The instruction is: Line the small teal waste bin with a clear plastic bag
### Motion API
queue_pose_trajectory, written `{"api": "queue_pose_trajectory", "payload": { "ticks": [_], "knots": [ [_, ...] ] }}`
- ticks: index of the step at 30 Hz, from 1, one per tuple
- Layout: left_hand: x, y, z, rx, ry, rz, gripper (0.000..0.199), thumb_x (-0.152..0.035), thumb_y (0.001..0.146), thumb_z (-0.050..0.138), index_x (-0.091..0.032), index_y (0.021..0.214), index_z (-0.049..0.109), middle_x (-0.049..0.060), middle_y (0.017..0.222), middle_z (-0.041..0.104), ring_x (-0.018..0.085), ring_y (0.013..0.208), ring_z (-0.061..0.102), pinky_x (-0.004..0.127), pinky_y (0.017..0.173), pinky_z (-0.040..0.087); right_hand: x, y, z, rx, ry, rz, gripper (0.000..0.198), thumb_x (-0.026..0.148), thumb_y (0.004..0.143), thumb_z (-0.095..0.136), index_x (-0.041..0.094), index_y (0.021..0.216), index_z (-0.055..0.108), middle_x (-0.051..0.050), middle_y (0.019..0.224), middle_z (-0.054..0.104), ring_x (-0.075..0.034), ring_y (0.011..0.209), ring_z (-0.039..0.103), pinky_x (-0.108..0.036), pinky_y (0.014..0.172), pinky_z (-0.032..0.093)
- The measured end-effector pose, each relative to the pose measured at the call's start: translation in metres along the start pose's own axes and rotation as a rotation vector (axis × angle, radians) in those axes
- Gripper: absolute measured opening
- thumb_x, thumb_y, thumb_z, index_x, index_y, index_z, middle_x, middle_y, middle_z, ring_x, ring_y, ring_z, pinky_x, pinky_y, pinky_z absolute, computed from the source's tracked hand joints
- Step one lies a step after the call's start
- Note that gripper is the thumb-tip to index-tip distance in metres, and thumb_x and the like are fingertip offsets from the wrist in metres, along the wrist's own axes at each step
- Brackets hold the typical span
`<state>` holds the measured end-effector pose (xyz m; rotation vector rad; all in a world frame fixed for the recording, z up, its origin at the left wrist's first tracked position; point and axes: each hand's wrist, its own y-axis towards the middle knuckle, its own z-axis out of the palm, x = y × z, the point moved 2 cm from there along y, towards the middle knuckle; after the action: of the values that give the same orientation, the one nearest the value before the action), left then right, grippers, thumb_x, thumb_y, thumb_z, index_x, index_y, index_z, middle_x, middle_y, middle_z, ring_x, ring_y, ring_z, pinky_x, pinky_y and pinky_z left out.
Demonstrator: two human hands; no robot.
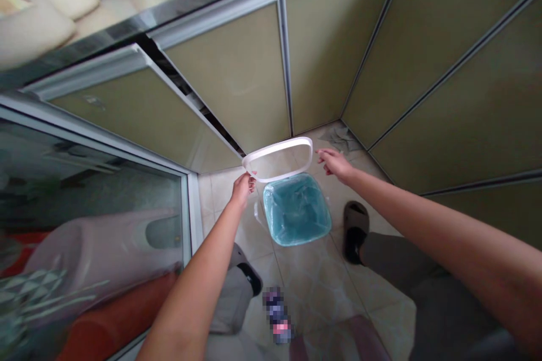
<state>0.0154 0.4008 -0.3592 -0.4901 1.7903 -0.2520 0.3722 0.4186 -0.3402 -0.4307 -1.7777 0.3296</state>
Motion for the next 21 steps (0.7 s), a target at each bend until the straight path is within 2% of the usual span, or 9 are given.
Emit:
{"api": "queue_pose_trajectory", "payload": {
  "ticks": [3,5,8,11,13,16,18,21],
  "knots": [
    [-0.016,-0.024,-0.003,0.064,-0.16,-0.082,0.051,-0.051,0.083,0.06,-0.012,0.114,0.072,0.008,0.088,0.071,0.01,0.064,0.059,0.022,0.06,0.046,0.036,-0.023,-0.005,0.126,0.025,-0.042,0.044,0.043,0.102,0.046,0.015,0.129,0.067,-0.014,0.116,0.071,-0.006,0.054,0.047,-0.016,0.046,0.041],
    [-0.014,-0.041,-0.007,0.073,-0.155,-0.091,0.049,-0.049,0.08,0.062,-0.013,0.112,0.073,0.009,0.089,0.072,0.011,0.066,0.062,0.022,0.06,0.046,0.042,-0.042,-0.008,0.155,-0.038,-0.024,0.041,0.041,0.101,0.048,0.013,0.123,0.07,-0.015,0.115,0.071,-0.007,0.055,0.049,-0.018,0.046,0.042],
    [0.008,-0.066,-0.012,0.119,-0.045,-0.067,0.045,-0.043,0.078,0.067,-0.015,0.113,0.074,0.009,0.095,0.074,0.015,0.075,0.067,0.025,0.065,0.049,0.023,-0.071,-0.012,0.208,-0.213,0.006,0.038,0.038,0.099,0.052,0.014,0.119,0.073,-0.013,0.112,0.073,-0.01,0.058,0.054,-0.021,0.049,0.046],
    [0.041,-0.09,-0.016,0.175,0.231,0.056,0.044,-0.034,0.074,0.075,-0.016,0.114,0.075,0.01,0.104,0.074,0.018,0.084,0.068,0.031,0.076,0.053,-0.013,-0.097,-0.017,0.296,-0.509,-0.03,0.034,0.031,0.098,0.052,0.017,0.116,0.077,-0.009,0.103,0.075,-0.014,0.069,0.063,-0.023,0.062,0.051],
    [0.062,-0.105,-0.017,0.216,0.448,0.174,0.055,-0.03,0.071,0.081,-0.018,0.124,0.072,0.011,0.111,0.071,0.019,0.088,0.068,0.034,0.083,0.055,-0.034,-0.112,-0.018,0.362,-0.751,-0.102,0.033,0.024,0.094,0.056,0.019,0.118,0.078,-0.008,0.099,0.076,-0.018,0.081,0.068,-0.025,0.074,0.052],
    [0.08,-0.121,-0.019,0.292,0.654,0.275,0.078,-0.034,0.073,0.085,-0.025,0.146,0.057,0.011,0.121,0.066,0.022,0.1,0.067,0.037,0.092,0.054,-0.05,-0.128,-0.019,0.425,-1.036,-0.198,0.04,0.023,0.088,0.06,0.023,0.125,0.076,-0.009,0.109,0.076,-0.024,0.1,0.07,-0.03,0.086,0.051],
    [0.083,-0.127,-0.02,0.307,0.71,0.301,0.084,-0.039,0.078,0.083,-0.028,0.153,0.048,0.011,0.126,0.063,0.025,0.109,0.066,0.039,0.096,0.053,-0.047,-0.132,-0.016,0.38,-1.144,-0.239,0.04,0.027,0.09,0.057,0.024,0.125,0.076,-0.012,0.119,0.074,-0.027,0.107,0.07,-0.033,0.087,0.051],
    [0.081,-0.129,-0.02,0.302,0.75,0.318,0.087,-0.045,0.082,0.078,-0.03,0.159,0.04,0.012,0.131,0.06,0.026,0.112,0.065,0.04,0.098,0.052,-0.036,-0.133,0.002,0.254,-1.159,-0.334,0.036,0.029,0.096,0.049,0.024,0.118,0.077,-0.013,0.122,0.073,-0.028,0.105,0.071,-0.035,0.087,0.052]
  ]
}}
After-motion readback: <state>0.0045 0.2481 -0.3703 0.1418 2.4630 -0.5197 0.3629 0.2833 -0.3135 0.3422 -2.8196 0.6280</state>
